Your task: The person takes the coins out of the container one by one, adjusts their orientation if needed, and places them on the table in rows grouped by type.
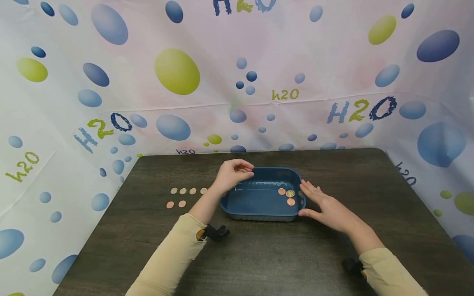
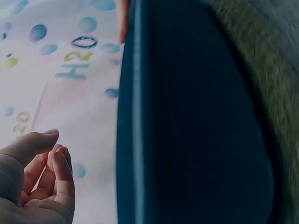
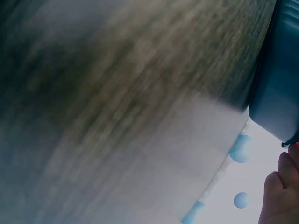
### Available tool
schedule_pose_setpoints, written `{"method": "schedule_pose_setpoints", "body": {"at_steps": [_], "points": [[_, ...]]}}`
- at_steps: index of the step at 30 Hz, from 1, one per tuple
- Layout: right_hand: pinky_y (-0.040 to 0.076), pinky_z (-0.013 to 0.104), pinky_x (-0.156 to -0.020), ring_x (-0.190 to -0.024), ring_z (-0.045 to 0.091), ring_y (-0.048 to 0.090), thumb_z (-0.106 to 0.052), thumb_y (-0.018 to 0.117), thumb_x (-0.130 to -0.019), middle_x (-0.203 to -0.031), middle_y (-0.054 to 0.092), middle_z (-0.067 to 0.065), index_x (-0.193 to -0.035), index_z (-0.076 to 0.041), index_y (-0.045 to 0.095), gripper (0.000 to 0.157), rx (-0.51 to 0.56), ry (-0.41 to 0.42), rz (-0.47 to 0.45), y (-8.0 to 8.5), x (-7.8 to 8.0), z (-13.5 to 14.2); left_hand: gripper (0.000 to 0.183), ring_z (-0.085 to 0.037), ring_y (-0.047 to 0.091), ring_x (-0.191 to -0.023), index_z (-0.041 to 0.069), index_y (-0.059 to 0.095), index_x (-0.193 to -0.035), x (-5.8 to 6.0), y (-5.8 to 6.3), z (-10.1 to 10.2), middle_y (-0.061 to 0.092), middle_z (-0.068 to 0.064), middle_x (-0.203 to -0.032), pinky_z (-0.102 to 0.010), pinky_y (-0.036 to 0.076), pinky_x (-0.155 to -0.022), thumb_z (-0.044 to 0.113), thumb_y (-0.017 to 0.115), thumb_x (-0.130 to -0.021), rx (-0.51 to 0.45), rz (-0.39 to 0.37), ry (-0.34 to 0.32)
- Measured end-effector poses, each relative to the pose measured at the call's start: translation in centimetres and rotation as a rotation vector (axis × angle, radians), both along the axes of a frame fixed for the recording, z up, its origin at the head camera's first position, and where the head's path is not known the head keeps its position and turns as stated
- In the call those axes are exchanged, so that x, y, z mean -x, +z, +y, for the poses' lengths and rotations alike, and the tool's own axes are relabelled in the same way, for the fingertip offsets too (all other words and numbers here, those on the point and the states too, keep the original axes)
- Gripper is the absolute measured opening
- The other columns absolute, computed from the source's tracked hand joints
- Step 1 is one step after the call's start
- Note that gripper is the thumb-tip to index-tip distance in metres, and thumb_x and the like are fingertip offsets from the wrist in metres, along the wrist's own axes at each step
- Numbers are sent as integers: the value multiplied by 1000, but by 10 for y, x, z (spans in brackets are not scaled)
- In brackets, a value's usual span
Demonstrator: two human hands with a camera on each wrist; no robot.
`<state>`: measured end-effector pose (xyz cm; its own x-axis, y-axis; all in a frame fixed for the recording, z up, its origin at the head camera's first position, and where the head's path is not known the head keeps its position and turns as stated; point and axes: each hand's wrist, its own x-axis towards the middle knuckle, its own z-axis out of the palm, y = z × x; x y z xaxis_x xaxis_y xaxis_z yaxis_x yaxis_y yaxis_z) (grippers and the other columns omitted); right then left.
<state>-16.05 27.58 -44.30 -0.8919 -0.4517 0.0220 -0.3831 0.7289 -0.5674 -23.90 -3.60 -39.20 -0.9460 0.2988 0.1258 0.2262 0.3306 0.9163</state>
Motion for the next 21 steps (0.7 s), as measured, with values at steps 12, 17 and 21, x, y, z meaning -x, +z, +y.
{"method": "schedule_pose_setpoints", "body": {"at_steps": [12, 17, 21], "points": [[22, 74, -95, -133, 57, 17, -47, 63, -89, -158, 13, 13, -154, -15, 21, 83, -3, 3, 4, 1, 2, -1, 19, -10, 64, -72, -2, 71, -102, 7, -23, 55, 68, -2, -83, -25, 54, -68, 5, 73, -85, -1, -141, -34], [22, 74, -94, -132, 58, 17, -47, 62, -89, -158, 13, 14, -154, -15, 21, 83, -1, 3, -1, 1, 2, 0, 14, -8, 60, -69, 0, 72, -98, 12, -32, 68, 66, 0, -78, -20, 49, -61, 4, 73, -84, 144, -108, -42], [22, 74, -95, -133, 57, 16, -47, 62, -89, -158, 13, 13, -153, -15, 22, 82, 6, 6, -2, 0, 2, 0, 12, -6, 59, -68, 2, 73, -95, 16, -38, 77, 66, 1, -76, -18, 48, -60, 6, 74, -83, 209, -107, -54]]}}
